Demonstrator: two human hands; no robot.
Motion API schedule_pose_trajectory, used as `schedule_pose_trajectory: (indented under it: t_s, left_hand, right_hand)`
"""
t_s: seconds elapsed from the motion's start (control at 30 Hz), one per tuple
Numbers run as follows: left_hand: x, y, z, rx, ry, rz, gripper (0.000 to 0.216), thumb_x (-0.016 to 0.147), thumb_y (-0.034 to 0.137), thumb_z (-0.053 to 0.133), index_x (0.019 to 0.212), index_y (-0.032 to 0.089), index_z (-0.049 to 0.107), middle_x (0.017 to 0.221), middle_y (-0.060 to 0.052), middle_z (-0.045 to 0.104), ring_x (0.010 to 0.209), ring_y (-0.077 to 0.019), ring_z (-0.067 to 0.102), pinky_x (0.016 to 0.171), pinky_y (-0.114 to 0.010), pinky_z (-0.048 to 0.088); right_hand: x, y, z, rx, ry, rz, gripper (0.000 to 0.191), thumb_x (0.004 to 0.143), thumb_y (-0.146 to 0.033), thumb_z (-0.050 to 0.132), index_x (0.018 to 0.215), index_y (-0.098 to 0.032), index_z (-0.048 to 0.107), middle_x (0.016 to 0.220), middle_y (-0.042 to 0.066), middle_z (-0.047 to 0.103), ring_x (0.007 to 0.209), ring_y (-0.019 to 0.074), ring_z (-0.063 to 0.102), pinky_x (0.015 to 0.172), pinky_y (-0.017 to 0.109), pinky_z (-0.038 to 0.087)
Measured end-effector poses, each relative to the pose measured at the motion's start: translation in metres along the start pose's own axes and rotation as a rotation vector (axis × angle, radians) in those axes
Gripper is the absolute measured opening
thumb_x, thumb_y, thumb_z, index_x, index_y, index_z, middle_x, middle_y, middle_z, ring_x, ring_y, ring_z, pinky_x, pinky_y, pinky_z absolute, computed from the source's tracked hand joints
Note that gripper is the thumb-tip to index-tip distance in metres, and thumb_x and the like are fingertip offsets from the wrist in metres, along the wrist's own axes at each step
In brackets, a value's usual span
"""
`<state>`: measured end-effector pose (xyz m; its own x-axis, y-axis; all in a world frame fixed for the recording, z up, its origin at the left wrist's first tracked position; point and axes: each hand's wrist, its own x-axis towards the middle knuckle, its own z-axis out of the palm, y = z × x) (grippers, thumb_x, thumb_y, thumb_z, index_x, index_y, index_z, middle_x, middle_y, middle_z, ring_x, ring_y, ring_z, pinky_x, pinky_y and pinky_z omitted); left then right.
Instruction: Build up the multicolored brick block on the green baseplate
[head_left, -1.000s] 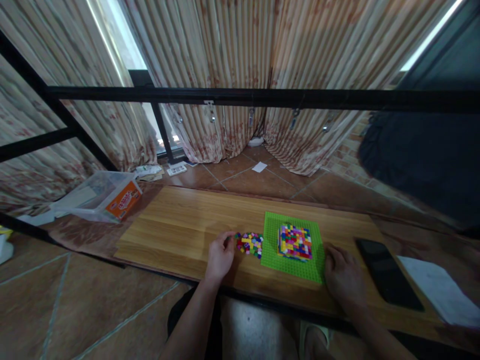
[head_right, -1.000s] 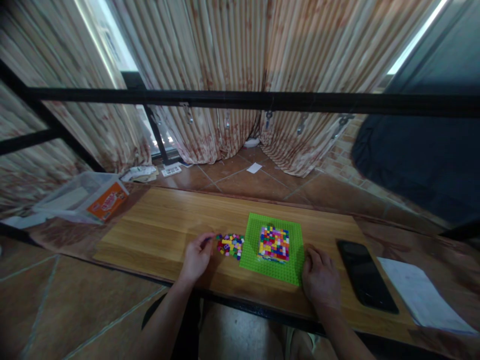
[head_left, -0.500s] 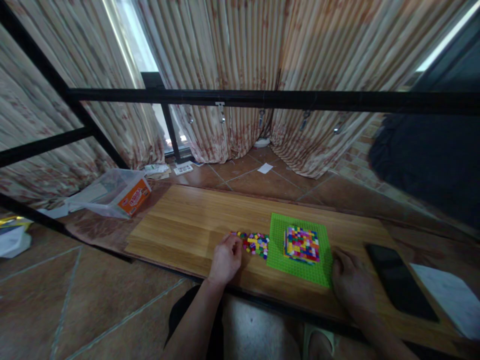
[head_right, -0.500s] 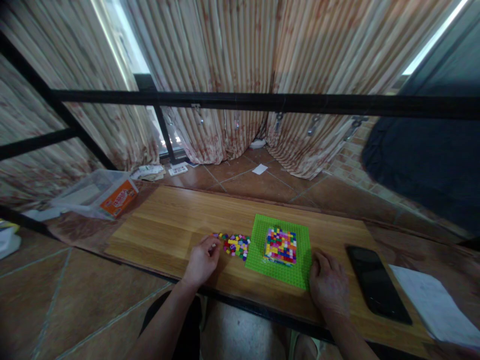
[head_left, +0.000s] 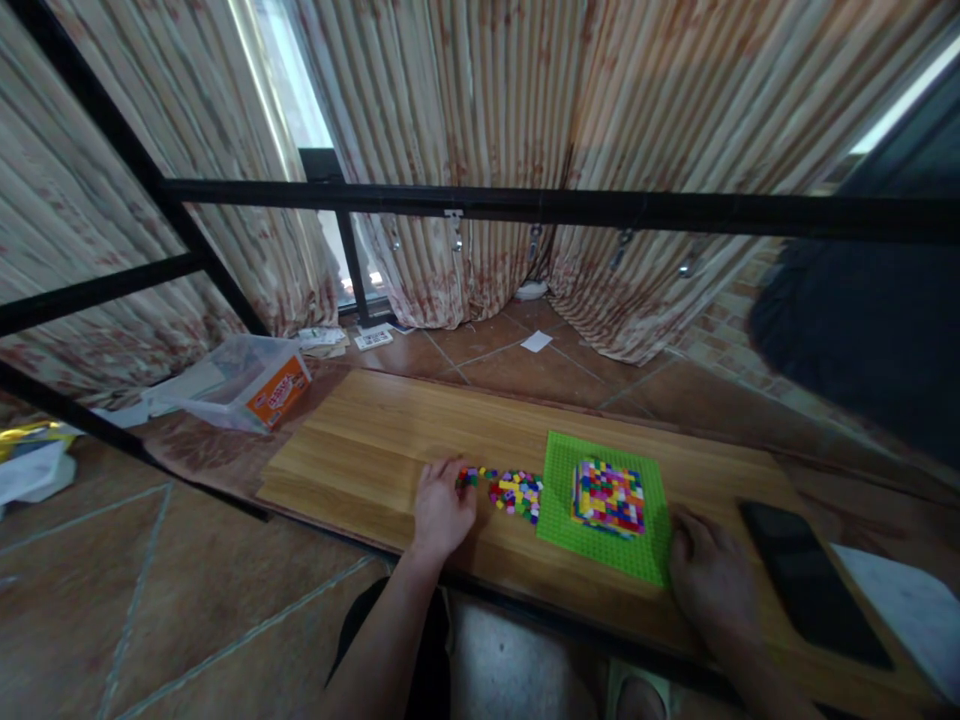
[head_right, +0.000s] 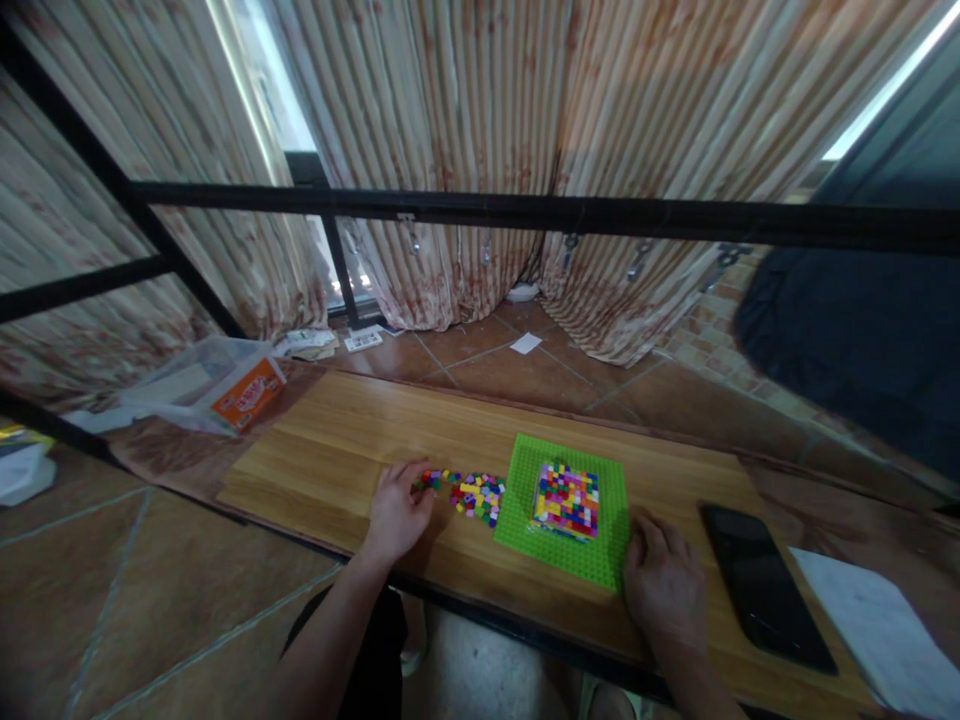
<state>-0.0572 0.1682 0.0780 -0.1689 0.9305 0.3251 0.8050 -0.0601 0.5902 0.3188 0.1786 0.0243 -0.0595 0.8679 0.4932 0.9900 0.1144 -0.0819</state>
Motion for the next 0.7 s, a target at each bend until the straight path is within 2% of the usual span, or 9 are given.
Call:
schedule_pose_trajectory:
  t_s: [0.23,0.4,0.7]
  left_hand:
    - [0.014,0.021,0.013,0.111,-0.145,0.130,0.029,0.077,0.012,0.052,0.100,0.023,0.064,0.111,-0.006,0.061,0.102,-0.0249,0.048,0.088,-0.040,0.036]
    - [0.029,0.025,0.012,0.264,-0.284,0.151,0.016,0.078,0.015,0.053,0.086,0.022,0.065,0.097,-0.006,0.063,0.100,-0.0239,0.048,0.088,-0.041,0.033]
    - [0.029,0.024,0.017,0.312,-0.283,0.234,0.013,0.082,0.018,0.050,0.082,0.021,0.062,0.092,-0.006,0.063,0.096,-0.0236,0.049,0.089,-0.042,0.031]
  right_hand:
    - [-0.001,0.001,0.001,-0.001,-0.014,0.015,0.034,0.085,-0.027,0.036,0.105,-0.015,0.060,0.105,0.013,0.061,0.100,0.0267,0.055,0.088,0.041,0.044]
    - [-0.002,0.001,0.001,-0.006,-0.032,0.031,0.036,0.085,-0.028,0.035,0.107,-0.013,0.059,0.108,0.014,0.060,0.102,0.0268,0.054,0.089,0.041,0.043]
    - [-0.002,0.002,0.001,0.000,-0.039,0.039,0.036,0.085,-0.028,0.035,0.108,-0.014,0.059,0.106,0.014,0.061,0.103,0.0270,0.054,0.090,0.041,0.043]
